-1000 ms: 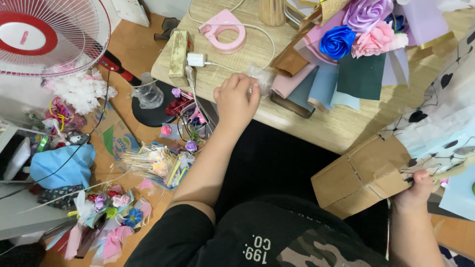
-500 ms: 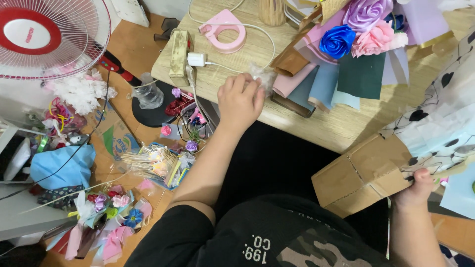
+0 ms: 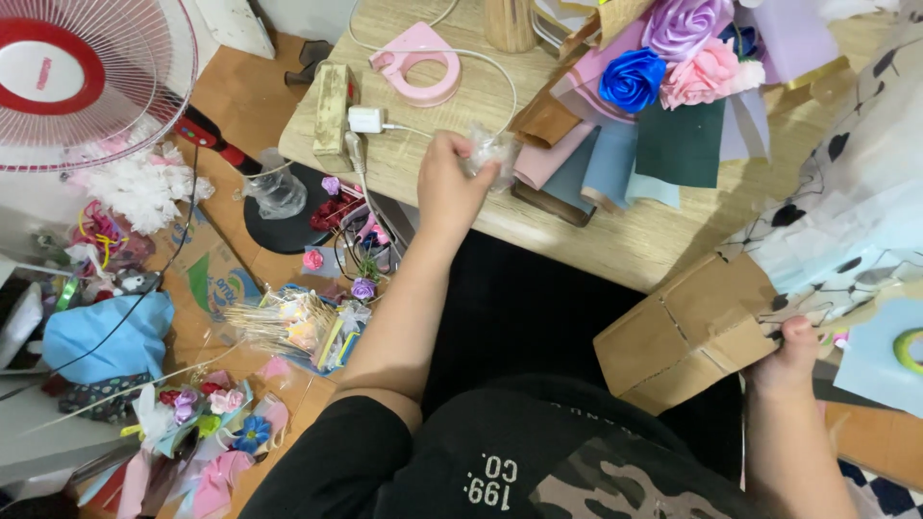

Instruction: The person folds a light blue sheet of paper and places it on a table. They then pick up a brown paper bag containing artificial flowers and wrap it with a translucent sheet, securing it with tape.

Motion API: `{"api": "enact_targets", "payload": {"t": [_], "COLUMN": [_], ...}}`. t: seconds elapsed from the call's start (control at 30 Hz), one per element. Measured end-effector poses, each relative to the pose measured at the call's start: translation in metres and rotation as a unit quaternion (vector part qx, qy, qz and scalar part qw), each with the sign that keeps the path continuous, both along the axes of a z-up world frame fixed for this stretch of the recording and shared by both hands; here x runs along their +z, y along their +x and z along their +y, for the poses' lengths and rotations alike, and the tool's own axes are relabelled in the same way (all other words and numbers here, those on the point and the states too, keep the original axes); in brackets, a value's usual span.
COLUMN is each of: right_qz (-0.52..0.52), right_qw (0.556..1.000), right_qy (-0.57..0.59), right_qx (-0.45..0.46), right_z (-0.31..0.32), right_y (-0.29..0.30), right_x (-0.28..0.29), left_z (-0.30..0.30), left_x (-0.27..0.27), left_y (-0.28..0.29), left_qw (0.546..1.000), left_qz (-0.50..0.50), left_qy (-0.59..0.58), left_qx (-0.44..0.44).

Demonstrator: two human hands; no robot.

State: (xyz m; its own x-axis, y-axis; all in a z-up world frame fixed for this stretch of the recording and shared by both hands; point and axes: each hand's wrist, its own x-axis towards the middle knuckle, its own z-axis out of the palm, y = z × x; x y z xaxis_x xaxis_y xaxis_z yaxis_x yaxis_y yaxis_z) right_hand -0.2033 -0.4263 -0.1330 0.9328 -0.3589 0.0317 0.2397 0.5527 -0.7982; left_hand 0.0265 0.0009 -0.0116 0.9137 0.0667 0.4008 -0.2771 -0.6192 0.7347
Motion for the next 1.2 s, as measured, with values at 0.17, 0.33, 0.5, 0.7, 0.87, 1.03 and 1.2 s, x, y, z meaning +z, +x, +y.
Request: {"api": "enact_targets", "payload": {"t": [0.17, 0.33, 0.5, 0.7, 0.87, 1.03, 1.2], "right_qz": [0.002, 0.014, -0.025, 0.069, 0.19, 0.115, 0.018], "right_qw": [1.0, 0.984, 0.933, 0.84, 0.795, 0.754, 0.737], "right_qy": [-0.016, -0.154, -0.33, -0.506, -0.537, -0.591, -0.622], "right_qx": [-0.003, -0.083, -0.14, -0.185, -0.209, -0.261, -0.265], "right_z": [0.011, 0.068, 0.096, 0.136, 0.174, 0.158, 0.159], "right_y": [0.005, 0.014, 0.002, -0.008, -0.011, -0.007, -0.002], "right_x": [0.008, 0.066, 0.129, 0.196, 0.199, 0.16, 0.124], "left_z": [0.003, 0.011, 0.011, -0.055, -0.114, -0.126, -0.134], "left_x": [0.013, 0.017, 0.037, 0.094, 0.096, 0.096, 0.07], "left_y": [-0.007, -0.022, -0.04, -0.123, -0.164, -0.146, -0.131], "left_qw": [0.998, 0.995, 0.977, 0.946, 0.924, 0.929, 0.946], "left_qz": [-0.004, -0.07, -0.209, -0.198, -0.045, 0.03, 0.014], "left_qy": [0.025, 0.042, 0.02, -0.073, -0.033, -0.015, 0.015], "left_qx": [-0.054, -0.062, -0.033, -0.248, -0.379, -0.368, -0.323]}}
